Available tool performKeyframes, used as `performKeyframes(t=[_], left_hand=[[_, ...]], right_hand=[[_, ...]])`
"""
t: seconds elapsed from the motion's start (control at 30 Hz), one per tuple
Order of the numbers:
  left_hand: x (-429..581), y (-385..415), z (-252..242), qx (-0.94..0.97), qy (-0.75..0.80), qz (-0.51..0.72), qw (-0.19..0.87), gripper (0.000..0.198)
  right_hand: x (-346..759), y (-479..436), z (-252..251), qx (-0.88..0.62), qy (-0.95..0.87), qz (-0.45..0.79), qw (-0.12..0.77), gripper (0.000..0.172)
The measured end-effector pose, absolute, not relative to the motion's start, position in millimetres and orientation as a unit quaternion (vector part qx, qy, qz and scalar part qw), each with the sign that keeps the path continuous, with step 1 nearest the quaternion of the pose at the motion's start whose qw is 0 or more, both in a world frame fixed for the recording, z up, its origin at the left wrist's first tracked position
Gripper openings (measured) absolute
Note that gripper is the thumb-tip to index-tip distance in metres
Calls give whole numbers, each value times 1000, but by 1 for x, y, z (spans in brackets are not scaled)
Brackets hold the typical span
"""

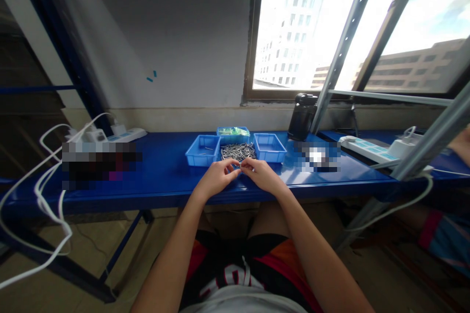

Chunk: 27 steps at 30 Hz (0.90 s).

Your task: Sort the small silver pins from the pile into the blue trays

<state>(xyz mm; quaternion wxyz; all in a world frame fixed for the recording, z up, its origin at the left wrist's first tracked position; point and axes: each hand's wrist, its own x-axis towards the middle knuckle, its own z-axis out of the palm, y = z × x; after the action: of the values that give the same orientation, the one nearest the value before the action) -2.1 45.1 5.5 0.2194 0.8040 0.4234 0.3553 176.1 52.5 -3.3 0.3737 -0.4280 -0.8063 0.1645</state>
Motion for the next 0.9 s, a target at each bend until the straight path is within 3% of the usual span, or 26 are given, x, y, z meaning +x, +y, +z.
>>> performKeyframes(t=[0.23, 0.5, 0.9], left_hand=[[0, 41, 9, 813, 424, 335, 218, 34], [-1, 45, 7, 805, 438, 355, 184, 22], [2, 48, 4, 805, 505, 294, 107, 18]], right_hand=[[175, 52, -4, -430, -826, 121, 343, 9], [173, 48, -2, -433, -839, 77, 320, 11], [179, 54, -5, -432, -790, 147, 409, 13]])
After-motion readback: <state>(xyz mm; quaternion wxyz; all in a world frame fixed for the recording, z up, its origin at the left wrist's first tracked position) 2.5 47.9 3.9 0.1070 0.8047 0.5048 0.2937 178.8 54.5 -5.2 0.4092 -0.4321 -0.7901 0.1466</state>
